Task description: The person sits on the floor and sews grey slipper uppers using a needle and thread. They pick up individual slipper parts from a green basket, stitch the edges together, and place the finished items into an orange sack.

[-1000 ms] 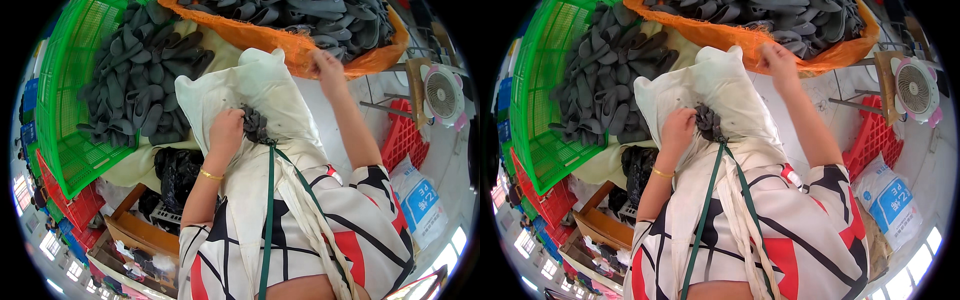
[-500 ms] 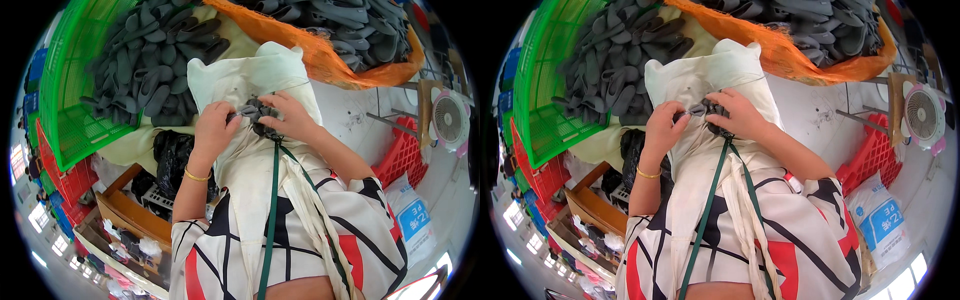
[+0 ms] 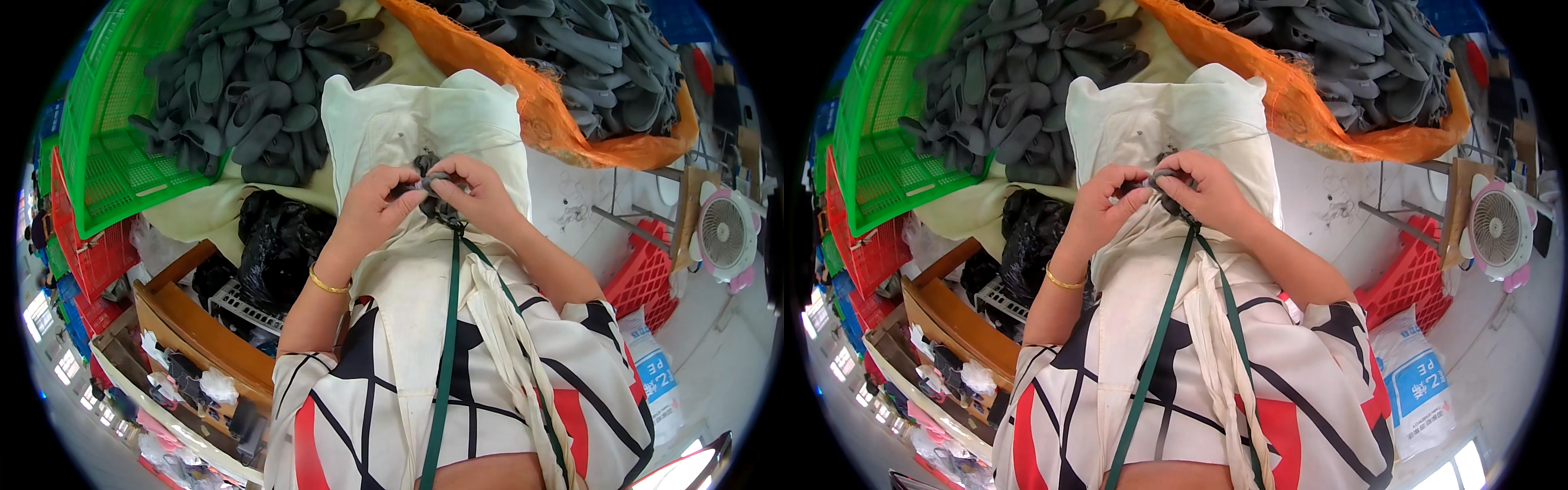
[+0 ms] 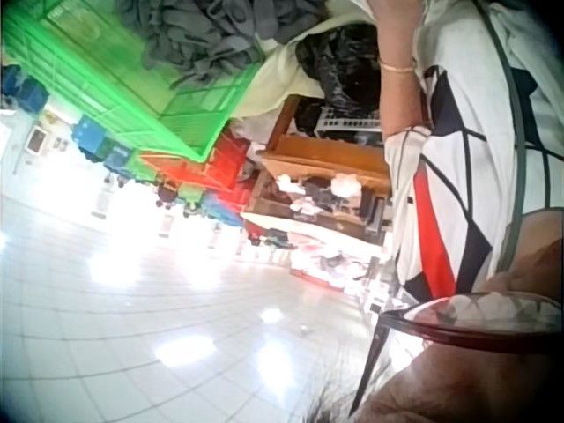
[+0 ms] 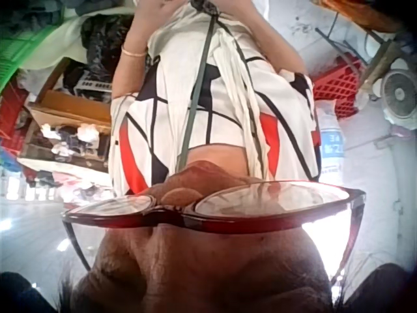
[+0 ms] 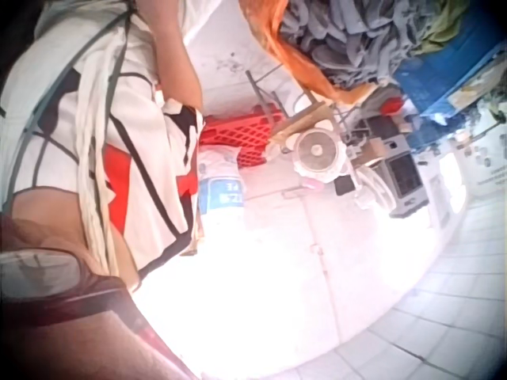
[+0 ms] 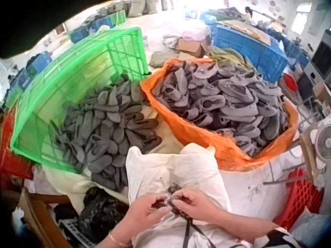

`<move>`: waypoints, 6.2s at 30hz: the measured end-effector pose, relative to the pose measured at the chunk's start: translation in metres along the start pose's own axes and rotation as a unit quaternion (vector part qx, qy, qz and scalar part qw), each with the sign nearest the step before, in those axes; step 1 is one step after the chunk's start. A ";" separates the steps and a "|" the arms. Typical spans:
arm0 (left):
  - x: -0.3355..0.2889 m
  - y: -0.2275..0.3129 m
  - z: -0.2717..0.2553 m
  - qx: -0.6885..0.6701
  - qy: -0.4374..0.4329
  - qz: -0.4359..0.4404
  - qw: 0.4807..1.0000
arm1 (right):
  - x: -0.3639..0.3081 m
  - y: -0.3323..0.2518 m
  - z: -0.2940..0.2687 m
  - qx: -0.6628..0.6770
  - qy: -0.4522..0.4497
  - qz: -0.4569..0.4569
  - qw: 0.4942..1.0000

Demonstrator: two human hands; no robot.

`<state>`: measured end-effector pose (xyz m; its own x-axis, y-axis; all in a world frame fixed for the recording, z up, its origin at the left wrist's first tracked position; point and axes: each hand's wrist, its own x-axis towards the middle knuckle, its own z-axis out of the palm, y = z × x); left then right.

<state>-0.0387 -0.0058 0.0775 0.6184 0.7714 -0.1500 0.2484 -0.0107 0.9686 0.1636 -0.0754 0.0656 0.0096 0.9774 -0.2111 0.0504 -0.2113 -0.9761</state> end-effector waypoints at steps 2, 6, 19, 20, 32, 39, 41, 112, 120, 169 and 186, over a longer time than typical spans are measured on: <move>0.000 -0.003 -0.001 -0.024 -0.013 -0.026 0.999 | -0.001 -0.001 -0.004 -0.093 -0.002 -0.074 0.993; -0.002 0.002 -0.004 0.052 -0.020 0.012 0.998 | -0.006 -0.007 -0.003 -0.114 0.036 -0.106 0.987; -0.009 0.008 -0.007 0.220 0.007 0.245 0.944 | -0.006 -0.043 -0.030 -0.162 -0.142 -0.038 0.976; -0.009 0.009 -0.007 0.218 0.007 0.245 0.945 | -0.006 -0.043 -0.029 -0.172 -0.148 -0.050 0.973; -0.011 0.007 -0.008 0.197 0.019 0.253 0.947 | -0.006 -0.044 -0.029 -0.174 -0.175 -0.060 0.967; -0.011 0.008 -0.009 0.192 0.016 0.259 0.947 | -0.007 -0.040 -0.030 -0.166 -0.192 -0.059 0.965; -0.012 0.008 -0.008 0.185 0.010 0.254 0.949 | -0.007 -0.039 -0.030 -0.163 -0.201 -0.051 0.965; -0.022 -0.008 0.021 0.001 0.014 -0.092 0.996 | -0.007 -0.034 -0.013 -0.339 -0.050 -0.219 0.913; -0.023 0.000 0.024 0.077 0.001 0.032 0.997 | -0.004 -0.016 -0.004 -0.392 -0.084 -0.431 0.808; 0.182 -0.184 -0.135 -0.156 0.240 -0.243 0.927 | 0.099 0.039 -0.079 -0.191 0.211 -0.058 0.957; 0.298 -0.409 0.049 0.347 -0.570 0.010 0.744 | 0.122 0.036 -0.100 -0.299 0.069 -0.064 0.949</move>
<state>0.0808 0.1977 -0.3730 0.7601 -0.2712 -0.5905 0.3104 -0.6468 0.6966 0.2662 0.0359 0.0095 0.0942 0.9946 -0.0443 0.6184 -0.0933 -0.7803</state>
